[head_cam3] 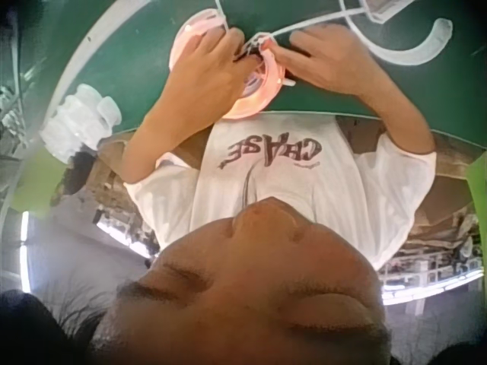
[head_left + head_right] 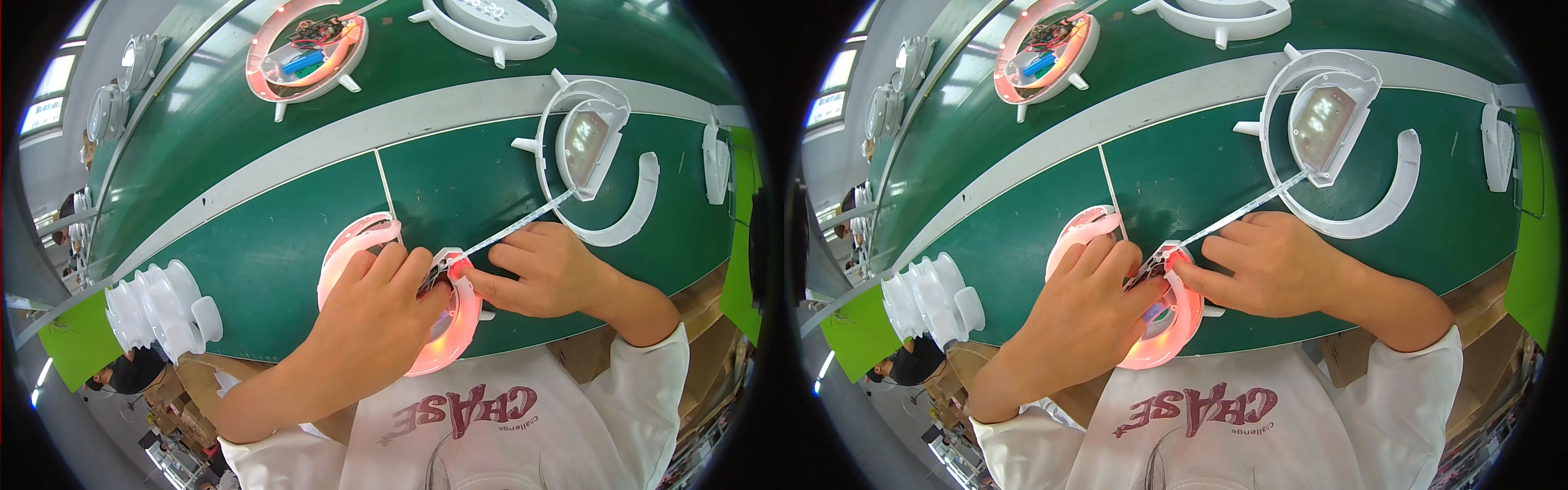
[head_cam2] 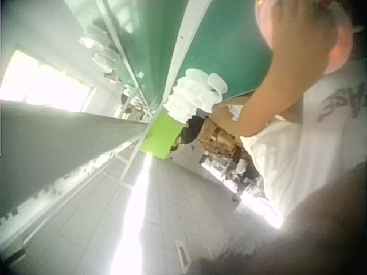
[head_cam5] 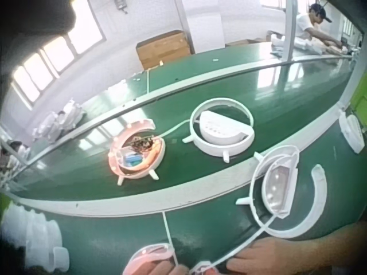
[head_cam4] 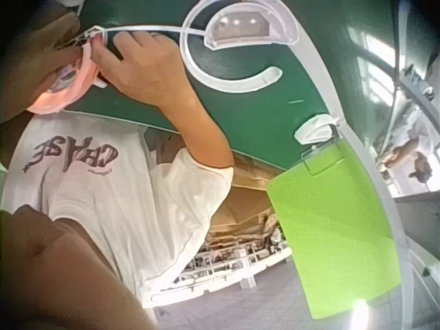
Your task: The person assembles circular LED light fixtures by hand on a factory assembly line, fitting internal wiring and plastic casings onto circular bases.
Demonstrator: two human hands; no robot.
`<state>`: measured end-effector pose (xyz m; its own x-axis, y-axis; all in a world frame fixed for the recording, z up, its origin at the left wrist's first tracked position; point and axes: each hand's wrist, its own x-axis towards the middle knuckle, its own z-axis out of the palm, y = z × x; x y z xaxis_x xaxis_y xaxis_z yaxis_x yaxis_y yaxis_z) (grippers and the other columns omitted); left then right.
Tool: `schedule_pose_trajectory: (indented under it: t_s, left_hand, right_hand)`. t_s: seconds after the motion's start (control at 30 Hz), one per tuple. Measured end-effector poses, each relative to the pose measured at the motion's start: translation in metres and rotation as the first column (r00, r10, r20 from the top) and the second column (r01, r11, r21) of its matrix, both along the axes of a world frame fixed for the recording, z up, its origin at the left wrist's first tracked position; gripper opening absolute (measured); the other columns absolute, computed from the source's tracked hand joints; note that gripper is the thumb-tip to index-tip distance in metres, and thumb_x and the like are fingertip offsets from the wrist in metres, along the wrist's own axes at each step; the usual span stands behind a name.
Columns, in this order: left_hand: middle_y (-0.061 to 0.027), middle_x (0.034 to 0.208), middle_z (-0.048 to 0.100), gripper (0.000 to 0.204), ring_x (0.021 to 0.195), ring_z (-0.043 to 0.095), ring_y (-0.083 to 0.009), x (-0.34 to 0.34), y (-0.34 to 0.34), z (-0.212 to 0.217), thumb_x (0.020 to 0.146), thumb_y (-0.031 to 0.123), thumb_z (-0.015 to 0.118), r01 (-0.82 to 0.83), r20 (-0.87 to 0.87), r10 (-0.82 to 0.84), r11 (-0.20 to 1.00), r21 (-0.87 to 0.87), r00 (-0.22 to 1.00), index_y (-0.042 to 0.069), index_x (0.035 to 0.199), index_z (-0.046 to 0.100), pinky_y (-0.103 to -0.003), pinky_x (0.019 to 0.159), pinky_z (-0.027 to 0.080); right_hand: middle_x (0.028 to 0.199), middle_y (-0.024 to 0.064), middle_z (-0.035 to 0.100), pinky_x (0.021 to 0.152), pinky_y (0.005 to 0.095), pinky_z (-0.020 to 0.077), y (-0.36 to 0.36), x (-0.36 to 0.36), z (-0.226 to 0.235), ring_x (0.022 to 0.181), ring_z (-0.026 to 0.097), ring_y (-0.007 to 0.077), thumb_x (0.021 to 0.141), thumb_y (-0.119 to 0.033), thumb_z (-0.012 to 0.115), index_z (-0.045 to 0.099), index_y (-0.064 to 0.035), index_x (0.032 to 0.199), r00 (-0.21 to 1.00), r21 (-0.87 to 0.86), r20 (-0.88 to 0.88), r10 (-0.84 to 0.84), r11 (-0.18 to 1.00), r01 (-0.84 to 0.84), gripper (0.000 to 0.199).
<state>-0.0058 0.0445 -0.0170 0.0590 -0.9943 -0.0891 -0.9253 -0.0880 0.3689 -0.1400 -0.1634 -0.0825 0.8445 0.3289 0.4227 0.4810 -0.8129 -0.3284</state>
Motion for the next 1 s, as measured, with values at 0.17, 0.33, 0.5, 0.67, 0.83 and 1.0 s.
schedule_pose_trajectory:
  t_s: [0.17, 0.33, 0.5, 0.67, 0.83, 1.0]
  left_hand:
    - [-0.0083, 0.098, 0.055, 0.03, 0.089, 0.055, -0.0242, 0.002, 0.005, 0.014, 0.076, 0.007, 0.067, -0.036, -0.104, 0.03, 0.997, -0.064, 0.994, 0.005, 0.106, 0.068, -0.036, 0.08, 0.044]
    - [-0.0078, 0.101, 0.057, 0.032, 0.091, 0.056, -0.0236, -0.007, 0.005, 0.006, 0.076, 0.007, 0.069, -0.058, -0.085, 0.05, 0.994, -0.092, 0.995, 0.005, 0.108, 0.069, -0.036, 0.082, 0.046]
    - [-0.006, 0.097, 0.057, 0.027, 0.088, 0.056, -0.0218, -0.005, 0.0, -0.009, 0.074, 0.009, 0.07, 0.003, 0.104, 0.01, 0.992, -0.127, 0.994, 0.007, 0.101, 0.07, -0.037, 0.078, 0.046]
    - [-0.0075, 0.097, 0.056, 0.023, 0.092, 0.057, -0.0254, 0.002, -0.016, 0.0, 0.078, 0.012, 0.071, 0.067, -0.052, -0.063, 0.995, 0.068, 0.997, 0.01, 0.1, 0.072, -0.038, 0.079, 0.05]
    - [-0.0088, 0.102, 0.059, 0.021, 0.091, 0.06, -0.0281, -0.01, -0.009, 0.02, 0.085, 0.013, 0.068, -0.008, -0.104, 0.002, 0.998, -0.061, 0.995, 0.008, 0.106, 0.07, -0.039, 0.075, 0.052]
    - [-0.0099, 0.102, 0.062, 0.024, 0.091, 0.063, -0.0284, 0.002, 0.034, 0.029, 0.09, 0.02, 0.067, -0.334, 0.105, 0.367, 0.91, -0.247, 0.924, 0.008, 0.11, 0.065, -0.04, 0.07, 0.054]
  right_hand:
    - [0.069, -0.0025, 0.046, 0.048, 0.0284, 0.0379, -0.002, -0.002, -0.001, 0.061, 0.053, 0.0115, 0.079, -0.021, 0.07, 0.071, -0.0118, 0.11, 1.0, 0.029, -0.003, -0.019, 0.999, 0.019, 0.033]
    - [0.07, -0.0025, 0.048, 0.048, 0.0289, 0.0391, -0.004, -0.004, -0.003, 0.061, 0.054, 0.0126, 0.08, -0.02, 0.069, 0.071, -0.0125, 0.11, 1.0, 0.028, -0.008, -0.01, 1.0, 0.01, 0.031]
    - [0.068, -0.0025, 0.048, 0.047, 0.031, 0.0406, -0.002, -0.005, -0.01, 0.059, 0.054, 0.0137, 0.083, -0.019, 0.069, 0.07, -0.0133, 0.106, 0.998, 0.076, -0.004, -0.061, 0.995, 0.061, 0.023]
    - [0.068, -0.0019, 0.049, 0.047, 0.0321, 0.0417, -0.006, -0.006, -0.007, 0.059, 0.055, 0.0151, 0.084, -0.017, 0.069, 0.07, -0.0132, 0.105, 0.999, 0.097, -0.004, -0.04, 0.995, 0.04, 0.021]
    - [0.075, 0.0006, 0.054, 0.051, 0.0333, 0.0461, -0.014, -0.03, 0.019, 0.061, 0.058, 0.0179, 0.084, -0.02, 0.072, 0.067, -0.0109, 0.107, 0.994, 0.019, -0.023, -0.103, 0.994, 0.103, 0.025]
    - [0.098, 0.008, 0.055, 0.059, 0.036, 0.051, -0.03, -0.067, 0.04, 0.078, 0.064, 0.0254, 0.083, -0.026, 0.076, 0.061, -0.0053, 0.112, 0.808, -0.155, -0.112, -0.578, 0.813, 0.561, 0.039]
